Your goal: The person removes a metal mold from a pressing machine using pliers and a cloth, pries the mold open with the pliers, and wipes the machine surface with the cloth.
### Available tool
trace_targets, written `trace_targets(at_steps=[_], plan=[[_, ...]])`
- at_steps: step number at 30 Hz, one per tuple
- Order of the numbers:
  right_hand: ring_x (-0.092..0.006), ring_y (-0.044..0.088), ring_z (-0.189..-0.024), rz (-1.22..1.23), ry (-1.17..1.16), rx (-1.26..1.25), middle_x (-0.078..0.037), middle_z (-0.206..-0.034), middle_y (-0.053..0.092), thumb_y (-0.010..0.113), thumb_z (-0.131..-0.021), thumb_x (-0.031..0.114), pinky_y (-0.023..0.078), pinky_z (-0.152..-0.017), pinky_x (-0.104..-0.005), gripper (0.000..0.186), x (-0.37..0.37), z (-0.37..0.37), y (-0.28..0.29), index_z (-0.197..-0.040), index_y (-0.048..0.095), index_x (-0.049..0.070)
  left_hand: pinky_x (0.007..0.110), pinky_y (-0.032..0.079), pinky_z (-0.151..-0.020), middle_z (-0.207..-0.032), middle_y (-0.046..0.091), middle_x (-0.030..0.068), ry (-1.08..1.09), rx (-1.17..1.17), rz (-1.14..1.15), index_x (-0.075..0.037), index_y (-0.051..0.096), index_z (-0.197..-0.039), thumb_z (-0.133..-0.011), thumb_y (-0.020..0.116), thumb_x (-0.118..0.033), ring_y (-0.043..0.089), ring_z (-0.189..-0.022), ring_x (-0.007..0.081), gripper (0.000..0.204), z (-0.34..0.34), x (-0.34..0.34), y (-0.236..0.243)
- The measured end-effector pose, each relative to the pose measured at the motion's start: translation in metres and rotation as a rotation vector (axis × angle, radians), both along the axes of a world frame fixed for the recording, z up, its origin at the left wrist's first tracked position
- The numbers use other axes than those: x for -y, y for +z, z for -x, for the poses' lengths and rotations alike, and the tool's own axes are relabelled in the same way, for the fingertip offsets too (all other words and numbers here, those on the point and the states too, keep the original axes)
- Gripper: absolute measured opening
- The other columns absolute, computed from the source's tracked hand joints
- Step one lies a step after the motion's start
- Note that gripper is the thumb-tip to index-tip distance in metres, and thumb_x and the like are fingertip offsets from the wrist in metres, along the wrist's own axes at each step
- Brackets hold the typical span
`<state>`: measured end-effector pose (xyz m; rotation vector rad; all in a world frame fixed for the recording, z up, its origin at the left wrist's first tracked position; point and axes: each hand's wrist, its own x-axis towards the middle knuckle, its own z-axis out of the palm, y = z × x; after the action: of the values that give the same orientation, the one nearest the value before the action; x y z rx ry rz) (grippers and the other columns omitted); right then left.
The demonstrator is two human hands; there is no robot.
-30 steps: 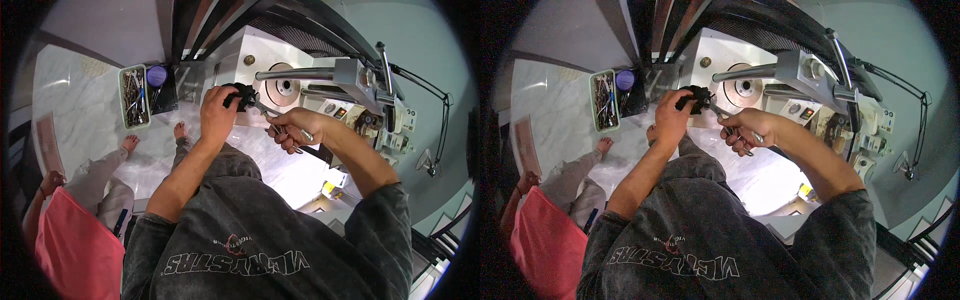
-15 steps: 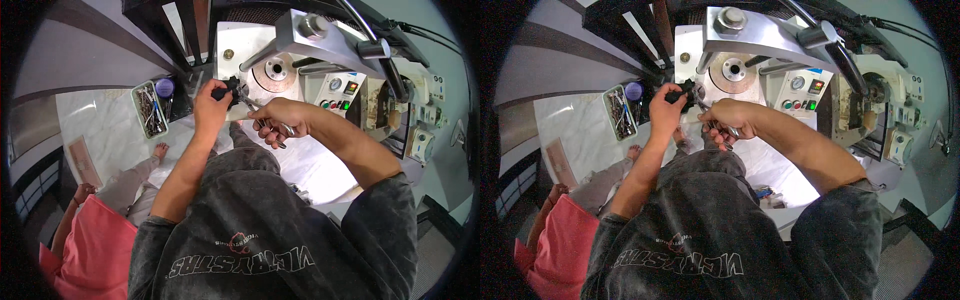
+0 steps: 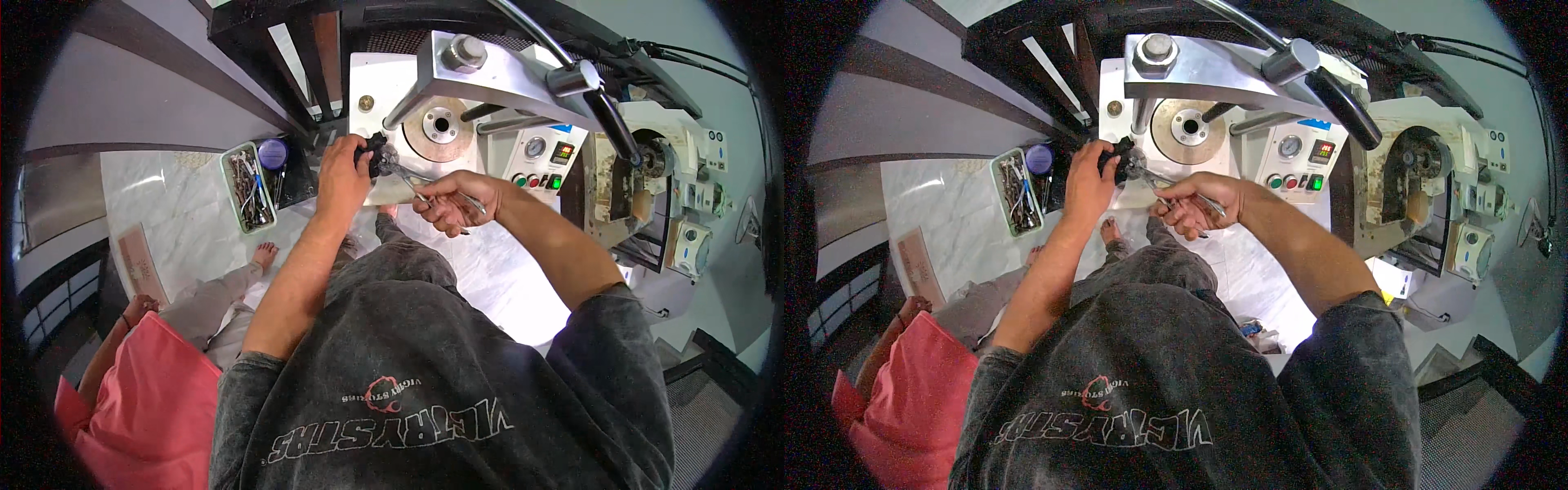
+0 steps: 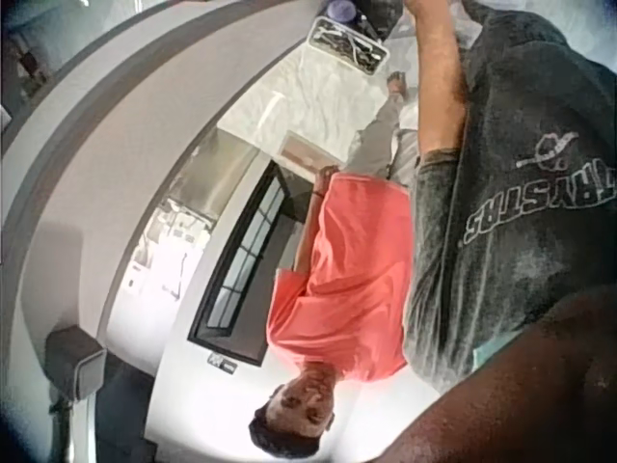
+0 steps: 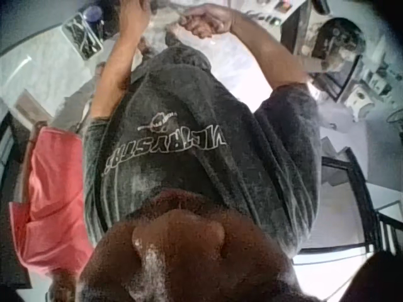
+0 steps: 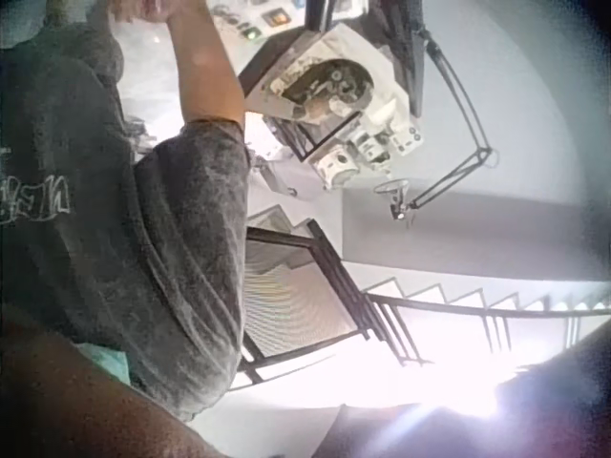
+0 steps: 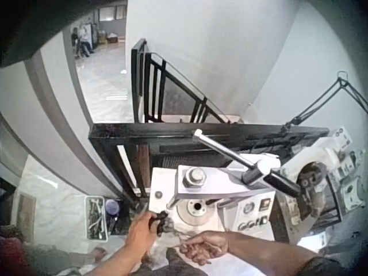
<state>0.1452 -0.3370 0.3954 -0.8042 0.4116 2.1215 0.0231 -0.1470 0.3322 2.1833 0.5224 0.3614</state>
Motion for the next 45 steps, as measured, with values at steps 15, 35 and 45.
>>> trace_targets(at_steps=[15,35,45], plan=[[-0.0215,0.061,-0.069,-0.038,-0.515,0.409,-0.009,-0.078,0.056,0.049,-0.1,0.028,0.055,-0.07,-0.0374,0.029,0.027,0.088,-0.018,-0.104,0.054,0.0,0.032,0.048,-0.073,-0.087,0.066,0.0145,0.132,-0.195,0.425,-0.004,0.066,-0.097,-0.082,0.074,-0.017,0.063,-0.08,0.0209,0.021,0.002,-0.018,0.001],[-0.0259,0.062,-0.111,-0.095,-0.056,0.534,-0.022,-0.121,0.061,0.05,-0.097,0.015,0.05,-0.095,-0.0319,0.045,0.052,0.072,0.046,-0.136,0.043,-0.006,0.028,0.051,-0.077,-0.085,0.067,0.0058,0.665,0.263,0.079,0.002,0.068,-0.092,-0.084,0.071,-0.006,0.062,-0.079,0.0127,0.012,0.085,-0.112,0.062],[-0.0357,0.063,-0.109,0.067,-0.214,0.26,-0.029,-0.118,0.06,0.046,-0.097,0.01,0.053,-0.094,-0.0422,0.036,0.034,0.085,0.01,-0.126,0.047,-0.012,0.032,0.05,-0.078,-0.093,0.069,0.0134,-0.065,0.012,0.05,-0.006,0.072,-0.094,-0.078,0.075,-0.021,0.066,-0.085,0.0293,0.022,-0.011,-0.036,0.032]])
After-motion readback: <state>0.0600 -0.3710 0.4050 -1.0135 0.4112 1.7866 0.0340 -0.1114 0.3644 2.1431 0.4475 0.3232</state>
